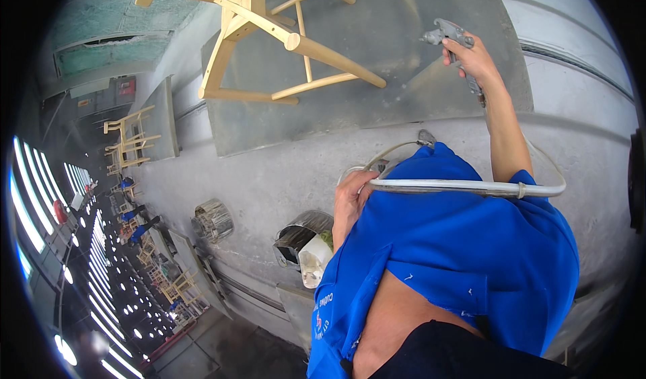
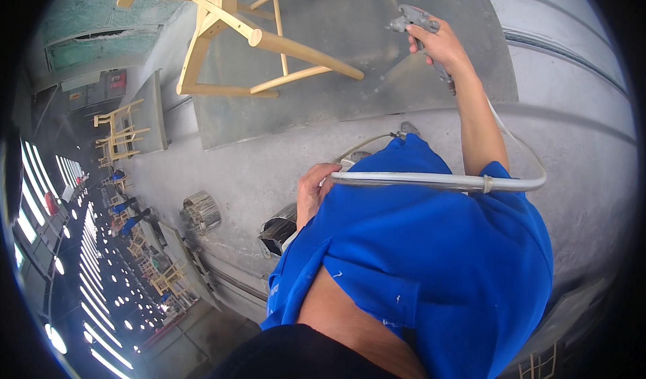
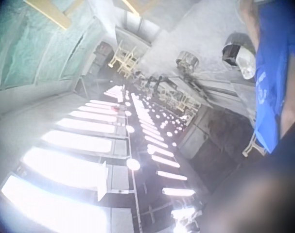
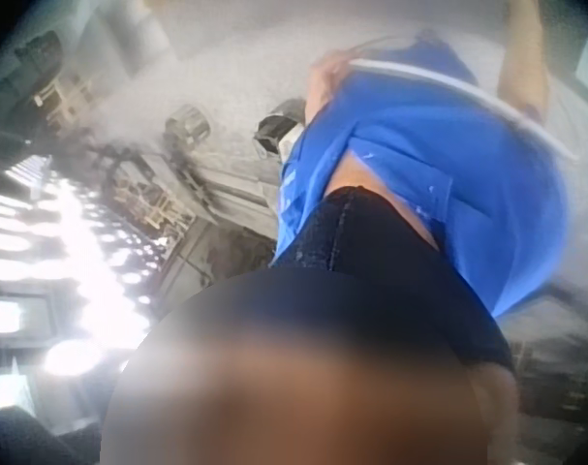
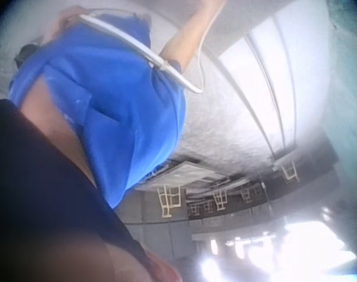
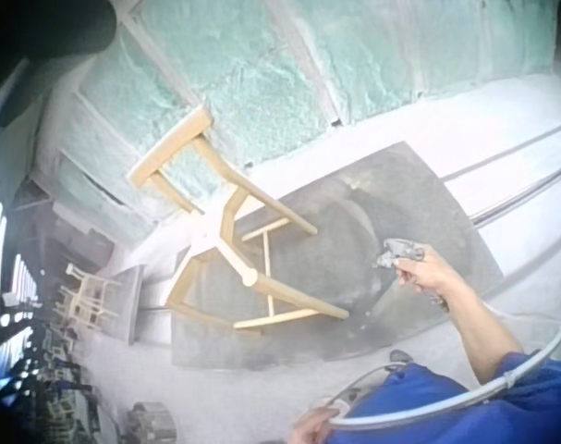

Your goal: The person uses a spray gun to apply finish to a wooden chair frame. They rotate the chair to coat all sides, including legs, seat, and backrest, while holding the chair with one hand and the spray gun with the other.

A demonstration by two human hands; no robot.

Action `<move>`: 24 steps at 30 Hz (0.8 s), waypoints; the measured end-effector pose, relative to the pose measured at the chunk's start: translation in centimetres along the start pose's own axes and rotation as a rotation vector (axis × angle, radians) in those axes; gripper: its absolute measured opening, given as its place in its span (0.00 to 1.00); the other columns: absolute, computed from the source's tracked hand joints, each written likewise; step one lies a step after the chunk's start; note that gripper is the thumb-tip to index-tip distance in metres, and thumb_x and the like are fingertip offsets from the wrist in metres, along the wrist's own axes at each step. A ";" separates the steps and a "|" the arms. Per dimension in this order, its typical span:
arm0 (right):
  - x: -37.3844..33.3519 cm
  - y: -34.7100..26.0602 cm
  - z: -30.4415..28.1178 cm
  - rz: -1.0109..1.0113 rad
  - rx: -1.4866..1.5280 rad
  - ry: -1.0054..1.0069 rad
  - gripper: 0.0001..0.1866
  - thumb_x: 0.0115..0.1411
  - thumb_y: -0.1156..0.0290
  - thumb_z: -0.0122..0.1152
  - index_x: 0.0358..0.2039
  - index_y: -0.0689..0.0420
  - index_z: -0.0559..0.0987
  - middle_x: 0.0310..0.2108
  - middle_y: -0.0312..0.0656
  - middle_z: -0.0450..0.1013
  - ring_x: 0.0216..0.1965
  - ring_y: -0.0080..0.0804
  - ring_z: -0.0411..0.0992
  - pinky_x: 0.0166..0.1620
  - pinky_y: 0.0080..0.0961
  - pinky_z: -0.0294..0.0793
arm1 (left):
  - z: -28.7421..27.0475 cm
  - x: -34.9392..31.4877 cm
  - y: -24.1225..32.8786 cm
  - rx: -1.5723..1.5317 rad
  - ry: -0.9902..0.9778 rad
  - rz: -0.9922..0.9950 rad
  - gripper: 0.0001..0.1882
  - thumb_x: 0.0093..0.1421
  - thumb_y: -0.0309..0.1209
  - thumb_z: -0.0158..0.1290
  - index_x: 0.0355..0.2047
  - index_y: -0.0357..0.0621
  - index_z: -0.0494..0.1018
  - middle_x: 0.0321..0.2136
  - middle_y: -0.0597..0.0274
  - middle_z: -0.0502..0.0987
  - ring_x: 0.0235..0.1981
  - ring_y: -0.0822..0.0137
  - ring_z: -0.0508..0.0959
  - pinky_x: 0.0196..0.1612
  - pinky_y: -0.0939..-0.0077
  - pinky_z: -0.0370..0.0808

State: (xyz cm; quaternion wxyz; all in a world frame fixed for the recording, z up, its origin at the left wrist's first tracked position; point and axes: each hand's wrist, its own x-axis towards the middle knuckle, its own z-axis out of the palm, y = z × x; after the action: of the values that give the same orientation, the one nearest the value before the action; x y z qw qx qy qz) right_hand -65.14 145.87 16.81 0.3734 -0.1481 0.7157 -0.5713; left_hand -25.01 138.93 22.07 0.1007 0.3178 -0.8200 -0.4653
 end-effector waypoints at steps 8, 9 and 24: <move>7.1 -1.3 7.2 -0.180 0.064 -0.252 0.27 0.67 0.59 0.62 0.66 0.48 0.74 0.30 0.29 0.76 0.29 0.15 0.75 0.20 0.17 0.65 | -0.5 -1.3 0.9 -0.017 0.107 -0.071 0.13 0.57 0.18 0.61 0.43 0.38 0.81 0.37 0.46 0.83 0.39 0.51 0.84 0.44 0.66 0.78; 8.0 -1.6 8.3 -0.206 0.005 -0.271 0.28 0.67 0.59 0.62 0.67 0.46 0.72 0.30 0.29 0.76 0.29 0.15 0.75 0.20 0.17 0.65 | -0.6 -1.5 0.8 -0.009 0.116 -0.101 0.12 0.57 0.19 0.62 0.43 0.37 0.81 0.37 0.46 0.83 0.39 0.51 0.84 0.44 0.66 0.78; 15.0 5.7 11.9 0.046 0.511 0.357 0.12 0.69 0.63 0.61 0.47 0.55 0.77 0.29 0.35 0.78 0.28 0.21 0.78 0.20 0.21 0.70 | -2.0 -5.4 0.1 -0.096 0.266 -0.420 0.09 0.65 0.26 0.60 0.43 0.36 0.82 0.34 0.53 0.83 0.38 0.64 0.81 0.43 0.69 0.76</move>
State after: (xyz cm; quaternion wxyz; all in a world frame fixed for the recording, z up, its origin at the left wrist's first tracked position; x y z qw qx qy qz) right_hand -65.70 129.63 5.18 0.2799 0.0697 0.6064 -0.7410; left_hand -19.97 140.89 23.93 0.1236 0.5347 -0.6924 -0.4684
